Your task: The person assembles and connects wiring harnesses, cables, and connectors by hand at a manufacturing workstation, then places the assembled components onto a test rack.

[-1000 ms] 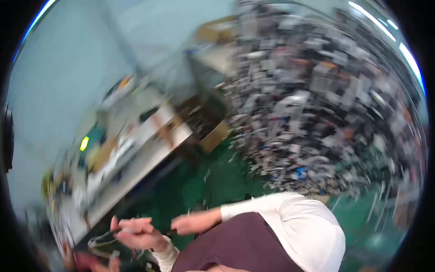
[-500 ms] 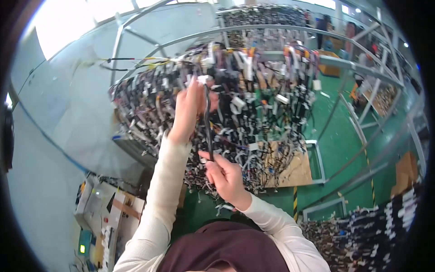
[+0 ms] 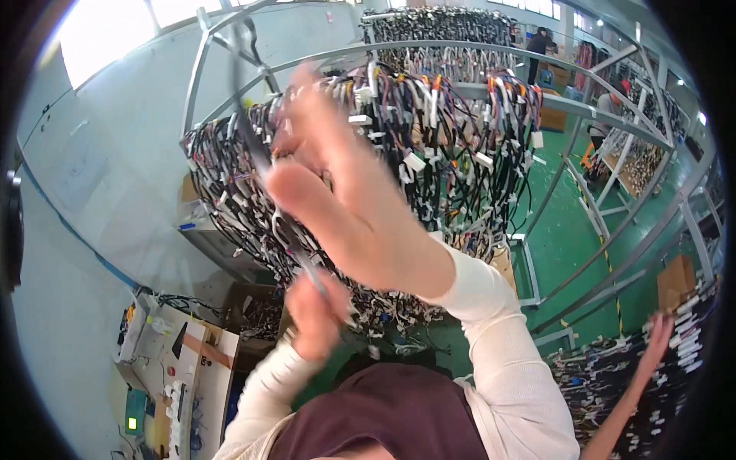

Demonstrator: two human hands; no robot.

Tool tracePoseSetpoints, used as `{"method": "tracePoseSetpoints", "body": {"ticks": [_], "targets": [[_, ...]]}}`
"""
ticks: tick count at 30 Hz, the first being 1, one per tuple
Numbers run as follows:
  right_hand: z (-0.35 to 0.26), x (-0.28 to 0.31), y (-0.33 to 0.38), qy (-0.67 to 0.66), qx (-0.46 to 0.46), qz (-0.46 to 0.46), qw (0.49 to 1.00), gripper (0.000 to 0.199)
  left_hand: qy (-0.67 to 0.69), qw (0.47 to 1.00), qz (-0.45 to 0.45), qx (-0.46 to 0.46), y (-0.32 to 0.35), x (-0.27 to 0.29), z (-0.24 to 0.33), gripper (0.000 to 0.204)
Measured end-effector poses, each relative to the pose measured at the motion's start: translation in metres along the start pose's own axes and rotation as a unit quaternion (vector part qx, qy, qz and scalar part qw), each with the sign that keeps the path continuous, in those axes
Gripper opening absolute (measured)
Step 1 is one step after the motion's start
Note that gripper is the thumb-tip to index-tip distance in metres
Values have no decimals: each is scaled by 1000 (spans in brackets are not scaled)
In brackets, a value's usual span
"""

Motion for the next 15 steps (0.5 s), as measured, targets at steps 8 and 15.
{"method": "tracePoseSetpoints", "body": {"ticks": [8,15], "targets": [[-14,-60,131,-232,288,186,911,12,-549,774,154,-277,-266,113,103,24],[141,-297,263,-7,-90,-492,866,10,-492,852,168,-51,72,261,26,11]]}}
Point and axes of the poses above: each hand's wrist, its own y-axis away from the middle knuckle, its own x-axis out of the back of the hand, z = x × y, the point moved 4 cm from there along -y, towards the middle knuckle, and after that the axes turned 3 degrees about y, right-handed, at the moved point
